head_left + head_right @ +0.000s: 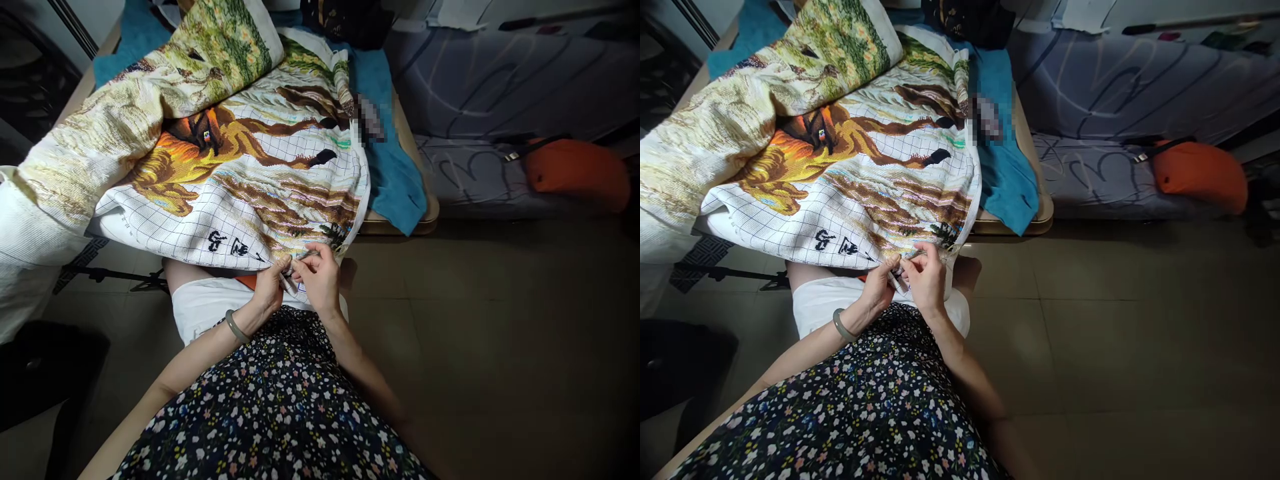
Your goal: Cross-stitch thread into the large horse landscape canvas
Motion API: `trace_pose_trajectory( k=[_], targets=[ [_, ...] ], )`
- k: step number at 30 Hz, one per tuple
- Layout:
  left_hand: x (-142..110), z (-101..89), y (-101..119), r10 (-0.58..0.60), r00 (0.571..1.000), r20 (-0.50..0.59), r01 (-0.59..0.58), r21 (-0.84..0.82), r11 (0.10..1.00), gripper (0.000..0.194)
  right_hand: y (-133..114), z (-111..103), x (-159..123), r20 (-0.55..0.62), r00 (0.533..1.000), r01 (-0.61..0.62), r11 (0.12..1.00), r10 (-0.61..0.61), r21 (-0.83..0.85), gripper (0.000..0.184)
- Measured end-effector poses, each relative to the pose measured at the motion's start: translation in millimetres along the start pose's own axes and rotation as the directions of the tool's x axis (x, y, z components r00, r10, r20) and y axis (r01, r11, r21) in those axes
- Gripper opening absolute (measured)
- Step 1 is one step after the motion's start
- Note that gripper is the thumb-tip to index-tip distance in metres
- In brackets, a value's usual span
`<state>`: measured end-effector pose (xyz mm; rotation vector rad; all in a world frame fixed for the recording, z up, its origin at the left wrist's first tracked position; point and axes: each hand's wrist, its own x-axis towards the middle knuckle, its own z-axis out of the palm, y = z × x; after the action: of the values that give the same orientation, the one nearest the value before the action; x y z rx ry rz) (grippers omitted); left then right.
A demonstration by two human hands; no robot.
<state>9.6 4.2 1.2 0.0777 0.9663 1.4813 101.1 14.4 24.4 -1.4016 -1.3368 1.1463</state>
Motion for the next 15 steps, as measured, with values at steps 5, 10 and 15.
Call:
trace_pose_trajectory(
  k=[5, 10, 15],
  targets=[
    [2, -2.5, -1, 0.025, 0.999, 0.024, -0.025, 0.014, 1.000, 0.028, -6, -3, 14, 0.145, 0.989, 0.047, 0.980, -0.019, -0.195, 0.013],
    [5, -3.7, -2, 0.065, 0.998, -0.016, -0.065, -0.002, 0.998, 0.036, -38, -71, 32, -0.213, 0.975, 0.102, 0.983, -0.068, 0.153, 0.020],
    [6, -4.0, -3, 0.067, 0.998, -0.014, -0.067, -0.023, 0.997, 0.042, -76, -196, 35, -0.253, 0.960, 0.184, 0.947, -0.117, 0.262, 0.030]
  ],
)
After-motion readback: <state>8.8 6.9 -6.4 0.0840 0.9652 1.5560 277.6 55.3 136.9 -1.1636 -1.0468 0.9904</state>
